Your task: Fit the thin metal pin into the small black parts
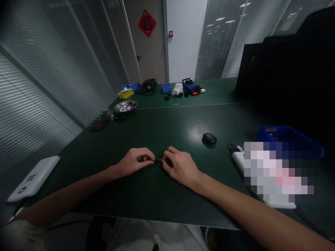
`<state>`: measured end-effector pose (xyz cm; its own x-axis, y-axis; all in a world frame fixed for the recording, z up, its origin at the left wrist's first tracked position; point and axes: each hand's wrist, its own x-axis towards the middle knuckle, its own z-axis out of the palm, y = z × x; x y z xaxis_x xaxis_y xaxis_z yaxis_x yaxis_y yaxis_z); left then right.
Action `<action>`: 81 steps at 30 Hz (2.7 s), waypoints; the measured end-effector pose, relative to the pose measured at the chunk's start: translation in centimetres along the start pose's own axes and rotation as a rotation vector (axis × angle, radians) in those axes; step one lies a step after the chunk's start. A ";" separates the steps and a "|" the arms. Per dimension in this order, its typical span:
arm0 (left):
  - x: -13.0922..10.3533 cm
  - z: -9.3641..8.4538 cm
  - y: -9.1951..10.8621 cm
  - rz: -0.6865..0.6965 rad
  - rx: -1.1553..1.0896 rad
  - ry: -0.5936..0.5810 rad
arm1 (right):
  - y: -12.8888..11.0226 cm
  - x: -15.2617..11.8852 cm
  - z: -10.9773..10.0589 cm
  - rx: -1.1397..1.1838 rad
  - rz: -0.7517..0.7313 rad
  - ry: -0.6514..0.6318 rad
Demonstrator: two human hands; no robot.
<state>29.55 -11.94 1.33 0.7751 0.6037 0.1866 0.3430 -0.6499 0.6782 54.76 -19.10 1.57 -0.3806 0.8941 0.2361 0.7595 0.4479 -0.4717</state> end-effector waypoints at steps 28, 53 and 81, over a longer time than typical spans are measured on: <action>0.1 0.0 0.3 -0.111 -0.065 -0.005 | 0.7 0.2 1.0 -0.021 -0.092 -0.038; 0.3 0.4 0.4 -0.119 -0.078 -0.007 | 0.0 0.3 1.2 -0.136 -0.163 -0.055; 0.3 0.1 0.6 -0.098 -0.068 -0.001 | -0.2 0.6 1.1 0.039 -0.098 0.028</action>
<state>30.03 -12.24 1.69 0.7402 0.6622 0.1163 0.3805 -0.5552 0.7396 53.83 -18.63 0.91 -0.4370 0.8457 0.3062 0.6981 0.5336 -0.4774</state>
